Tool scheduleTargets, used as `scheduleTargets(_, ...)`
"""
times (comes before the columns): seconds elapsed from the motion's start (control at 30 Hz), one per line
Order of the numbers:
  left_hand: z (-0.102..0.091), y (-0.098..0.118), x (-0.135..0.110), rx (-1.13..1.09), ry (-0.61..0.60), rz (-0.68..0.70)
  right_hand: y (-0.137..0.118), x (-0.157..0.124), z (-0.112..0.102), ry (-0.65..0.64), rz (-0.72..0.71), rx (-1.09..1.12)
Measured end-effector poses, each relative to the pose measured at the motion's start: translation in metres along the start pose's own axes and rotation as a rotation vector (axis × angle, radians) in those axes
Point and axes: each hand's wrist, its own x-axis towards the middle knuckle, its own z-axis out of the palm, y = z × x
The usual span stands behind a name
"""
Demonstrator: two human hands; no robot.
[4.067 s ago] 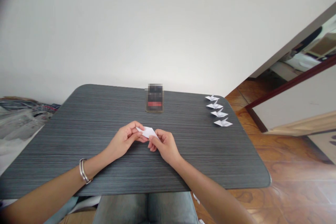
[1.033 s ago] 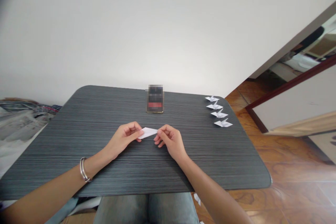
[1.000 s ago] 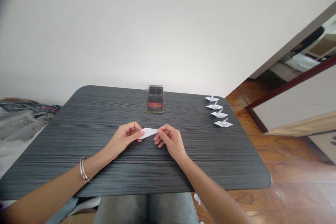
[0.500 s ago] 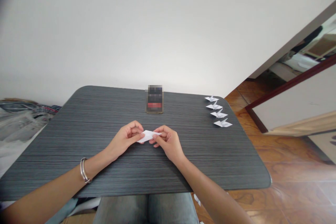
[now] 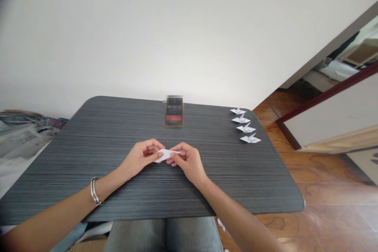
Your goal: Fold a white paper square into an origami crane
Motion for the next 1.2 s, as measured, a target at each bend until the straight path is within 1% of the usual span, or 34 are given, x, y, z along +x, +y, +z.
scheduleTargets(0.27, -0.001, 0.002, 0.000, -0.043, 0.015, -0.005, 0.000, 0.000, 0.000, -0.014, -0.010, 0.023)
scheduleTargets(0.47, -0.002, 0.004, -0.001, 0.067, 0.053, 0.050, -0.004, 0.000, 0.000, -0.036, 0.014, 0.046)
scheduleTargets(0.53, -0.002, 0.005, -0.002, 0.123, 0.069, 0.077, -0.004, 0.001, 0.000, -0.036, 0.042, 0.049)
scheduleTargets(0.7, -0.002, 0.006, -0.004, 0.272, 0.085, 0.129, -0.002, 0.005, 0.001, -0.057, 0.167, 0.048)
scheduleTargets(0.83, -0.004, 0.004, -0.005, 0.393, 0.079, 0.150, -0.003, 0.004, 0.001, -0.087, 0.208, 0.053)
scheduleTargets(1.2, 0.000, 0.011, -0.006, 0.427, 0.078, 0.126, -0.003, 0.004, -0.005, -0.148, 0.287, 0.147)
